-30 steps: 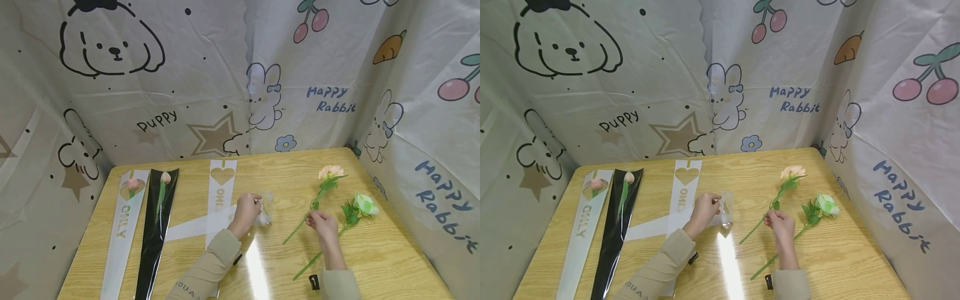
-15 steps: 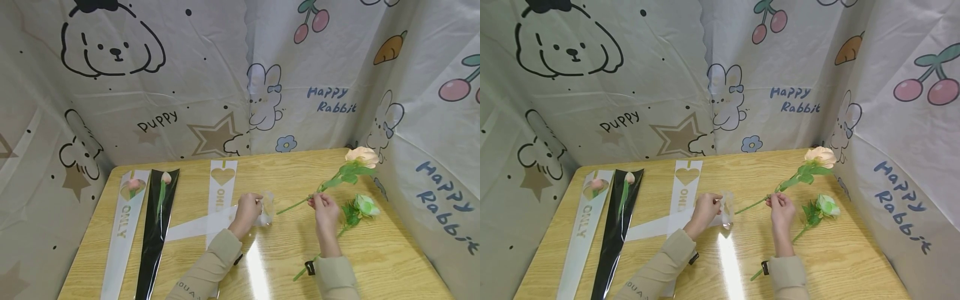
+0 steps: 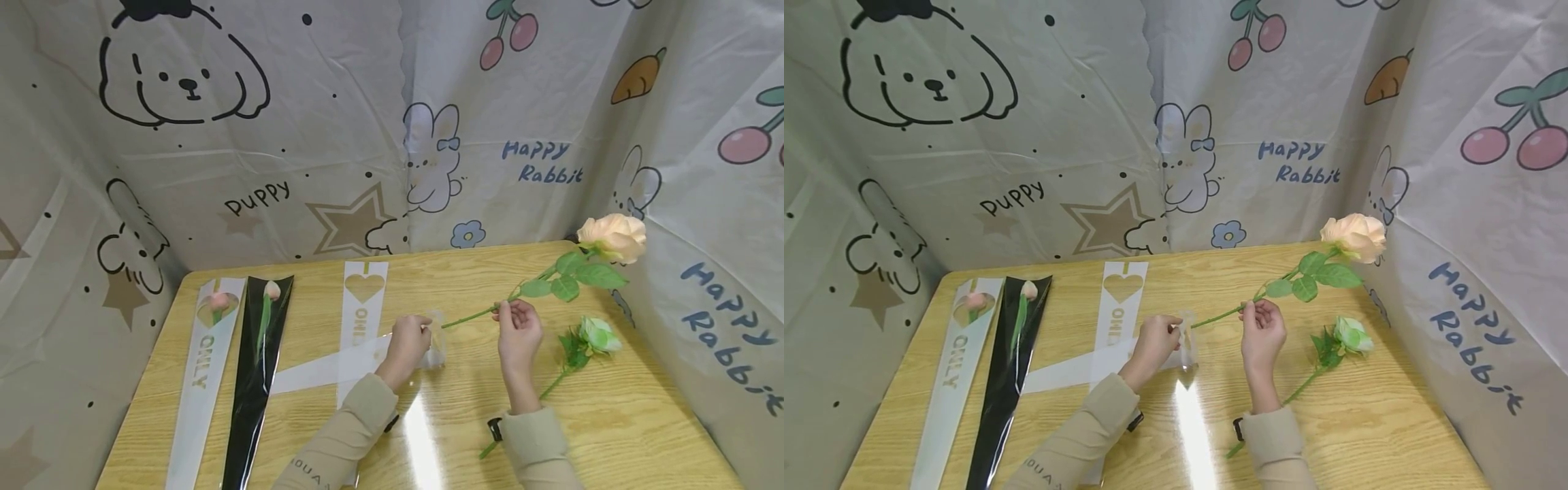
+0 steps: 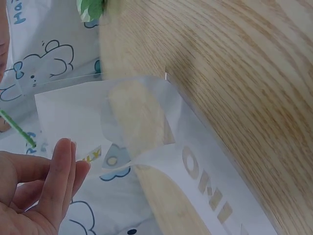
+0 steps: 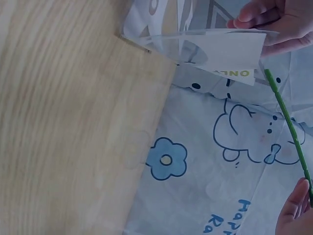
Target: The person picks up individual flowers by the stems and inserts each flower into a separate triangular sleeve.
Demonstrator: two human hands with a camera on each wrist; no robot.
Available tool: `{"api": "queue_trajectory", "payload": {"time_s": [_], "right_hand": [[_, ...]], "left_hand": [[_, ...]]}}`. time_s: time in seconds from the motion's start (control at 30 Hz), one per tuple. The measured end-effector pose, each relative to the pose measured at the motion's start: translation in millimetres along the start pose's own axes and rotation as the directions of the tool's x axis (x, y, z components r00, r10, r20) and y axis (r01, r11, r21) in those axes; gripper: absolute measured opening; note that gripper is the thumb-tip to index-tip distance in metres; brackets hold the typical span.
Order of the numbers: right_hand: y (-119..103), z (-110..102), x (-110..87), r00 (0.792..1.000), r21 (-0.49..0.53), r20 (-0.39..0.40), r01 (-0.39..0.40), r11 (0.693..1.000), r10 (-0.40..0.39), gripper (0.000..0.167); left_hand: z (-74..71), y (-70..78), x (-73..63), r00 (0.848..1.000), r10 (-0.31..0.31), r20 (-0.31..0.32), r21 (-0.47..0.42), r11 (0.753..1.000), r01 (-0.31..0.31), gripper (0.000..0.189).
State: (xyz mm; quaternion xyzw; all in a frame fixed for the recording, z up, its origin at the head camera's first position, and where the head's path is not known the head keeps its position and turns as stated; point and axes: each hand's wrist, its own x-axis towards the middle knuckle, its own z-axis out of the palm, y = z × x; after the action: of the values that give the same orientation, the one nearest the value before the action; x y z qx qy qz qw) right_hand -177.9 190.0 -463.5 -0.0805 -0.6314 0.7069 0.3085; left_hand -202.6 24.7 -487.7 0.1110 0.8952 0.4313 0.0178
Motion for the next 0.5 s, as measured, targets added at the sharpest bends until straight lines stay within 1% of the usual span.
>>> {"api": "queue_trajectory", "payload": {"time_s": [0.13,0.2,0.27,0.5], "right_hand": [[-18.4,6.9,-3.8,0.996,-0.022,0.029,0.082,0.996,-0.081,0.006],[-23.6,9.9,-5.6,0.994,-0.045,0.045,0.100,0.994,-0.098,0.009],[-23.4,12.1,-7.3,0.993,-0.067,0.060,0.105,0.992,-0.101,0.011],[-14.7,18.8,-17.8,0.990,-0.189,0.127,0.082,0.978,-0.058,0.014]], "left_hand": [[0.8,-0.2,0.4,1.000,0.006,0.002,0.001,1.000,-0.006,0.025],[1.0,0.2,0.5,1.000,0.004,0.002,-0.001,1.000,-0.004,0.025],[1.2,1.0,0.7,1.000,0.003,0.007,-0.002,1.000,-0.003,0.025],[3.3,4.6,1.6,1.000,0.015,0.013,0.005,1.000,-0.015,0.024]]}}
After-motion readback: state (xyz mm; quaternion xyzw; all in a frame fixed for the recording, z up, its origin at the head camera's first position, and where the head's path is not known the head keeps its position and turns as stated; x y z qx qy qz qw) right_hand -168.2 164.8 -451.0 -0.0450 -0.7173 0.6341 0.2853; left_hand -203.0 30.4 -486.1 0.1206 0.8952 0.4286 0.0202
